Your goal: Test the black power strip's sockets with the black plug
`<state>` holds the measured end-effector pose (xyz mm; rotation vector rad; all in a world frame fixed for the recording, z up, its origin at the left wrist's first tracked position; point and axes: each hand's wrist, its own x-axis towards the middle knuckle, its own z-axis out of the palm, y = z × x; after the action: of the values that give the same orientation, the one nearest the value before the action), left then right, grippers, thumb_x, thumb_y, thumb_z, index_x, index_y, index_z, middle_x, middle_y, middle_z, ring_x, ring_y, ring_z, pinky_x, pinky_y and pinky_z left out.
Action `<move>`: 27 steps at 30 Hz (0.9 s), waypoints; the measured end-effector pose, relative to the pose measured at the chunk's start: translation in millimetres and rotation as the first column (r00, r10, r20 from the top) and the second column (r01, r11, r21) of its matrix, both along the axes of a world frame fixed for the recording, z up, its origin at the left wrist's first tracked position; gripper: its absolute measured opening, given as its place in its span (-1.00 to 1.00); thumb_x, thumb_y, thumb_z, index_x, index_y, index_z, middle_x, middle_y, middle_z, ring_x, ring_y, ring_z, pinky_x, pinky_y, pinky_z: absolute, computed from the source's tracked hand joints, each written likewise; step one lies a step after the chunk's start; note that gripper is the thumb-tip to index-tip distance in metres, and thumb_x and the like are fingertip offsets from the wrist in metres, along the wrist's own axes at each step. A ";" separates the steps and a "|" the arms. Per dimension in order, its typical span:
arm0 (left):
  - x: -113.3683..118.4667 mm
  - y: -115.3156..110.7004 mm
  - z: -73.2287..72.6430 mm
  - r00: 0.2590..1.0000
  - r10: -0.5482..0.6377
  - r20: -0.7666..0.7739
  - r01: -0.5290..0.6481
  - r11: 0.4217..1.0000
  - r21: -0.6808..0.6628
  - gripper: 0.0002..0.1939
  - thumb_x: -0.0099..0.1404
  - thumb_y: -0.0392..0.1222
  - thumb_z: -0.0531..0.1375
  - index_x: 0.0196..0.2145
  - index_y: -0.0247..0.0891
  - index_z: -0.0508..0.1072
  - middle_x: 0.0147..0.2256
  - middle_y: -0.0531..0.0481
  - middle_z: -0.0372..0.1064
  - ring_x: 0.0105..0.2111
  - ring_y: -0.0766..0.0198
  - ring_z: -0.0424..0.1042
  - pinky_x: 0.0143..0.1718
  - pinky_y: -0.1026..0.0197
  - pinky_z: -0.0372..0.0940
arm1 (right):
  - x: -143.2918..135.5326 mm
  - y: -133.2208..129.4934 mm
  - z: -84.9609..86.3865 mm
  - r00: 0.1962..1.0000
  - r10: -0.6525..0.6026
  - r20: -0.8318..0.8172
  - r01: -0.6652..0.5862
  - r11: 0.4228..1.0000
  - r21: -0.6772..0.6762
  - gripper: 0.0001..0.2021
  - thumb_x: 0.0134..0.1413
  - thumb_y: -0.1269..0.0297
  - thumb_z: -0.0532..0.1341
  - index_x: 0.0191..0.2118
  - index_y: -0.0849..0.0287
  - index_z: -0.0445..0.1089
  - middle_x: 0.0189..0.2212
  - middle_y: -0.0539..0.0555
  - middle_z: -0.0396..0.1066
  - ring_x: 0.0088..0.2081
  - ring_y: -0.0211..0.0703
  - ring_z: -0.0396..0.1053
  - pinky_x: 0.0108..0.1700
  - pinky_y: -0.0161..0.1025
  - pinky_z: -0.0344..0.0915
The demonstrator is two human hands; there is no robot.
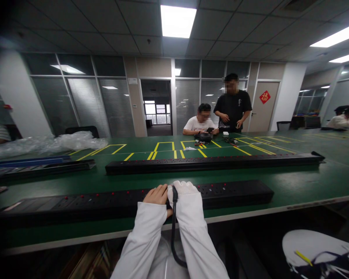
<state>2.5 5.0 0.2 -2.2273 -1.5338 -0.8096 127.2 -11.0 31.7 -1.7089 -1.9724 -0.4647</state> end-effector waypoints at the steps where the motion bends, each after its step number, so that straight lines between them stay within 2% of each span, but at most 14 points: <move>1: 0.1 0.1 -0.2 1.000 0.001 0.003 -0.001 1.000 0.004 -0.33 -0.07 -0.01 0.13 0.02 -0.35 0.29 0.04 -0.15 0.26 0.00 0.02 0.24 -0.02 0.04 0.15 | 0.0 -0.2 0.3 1.000 0.001 0.001 -0.001 1.000 0.000 -0.67 0.12 0.13 0.06 -0.05 0.19 0.25 -0.10 0.09 0.27 -0.15 -0.24 0.28 -0.12 -0.15 0.26; 10: 0.3 2.7 -2.4 1.000 0.017 -0.001 -0.017 0.999 -0.028 -0.32 -0.09 -0.01 0.13 0.02 -0.32 0.29 0.04 -0.14 0.25 0.01 0.02 0.23 0.00 0.04 0.14 | -3.8 -2.6 3.4 1.000 -0.010 0.002 0.010 1.000 -0.001 -0.67 0.12 0.12 0.05 -0.05 0.19 0.25 -0.10 0.09 0.27 -0.15 -0.24 0.27 -0.12 -0.15 0.26; 27: 0.0 -0.1 1.8 1.000 0.009 -0.015 -0.010 0.999 -0.050 -0.31 -0.09 -0.01 0.13 0.03 -0.34 0.28 0.05 -0.15 0.23 0.02 0.03 0.23 0.00 0.04 0.14 | 1.6 -3.7 4.0 1.000 0.029 0.009 -0.029 1.000 0.005 -0.67 0.12 0.13 0.06 -0.05 0.20 0.25 -0.11 0.09 0.27 -0.16 -0.25 0.28 -0.13 -0.16 0.27</move>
<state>2.5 4.9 2.0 -2.2544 -1.5732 -0.7582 128.8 -14.7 35.7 -1.6755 -1.9982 -0.4680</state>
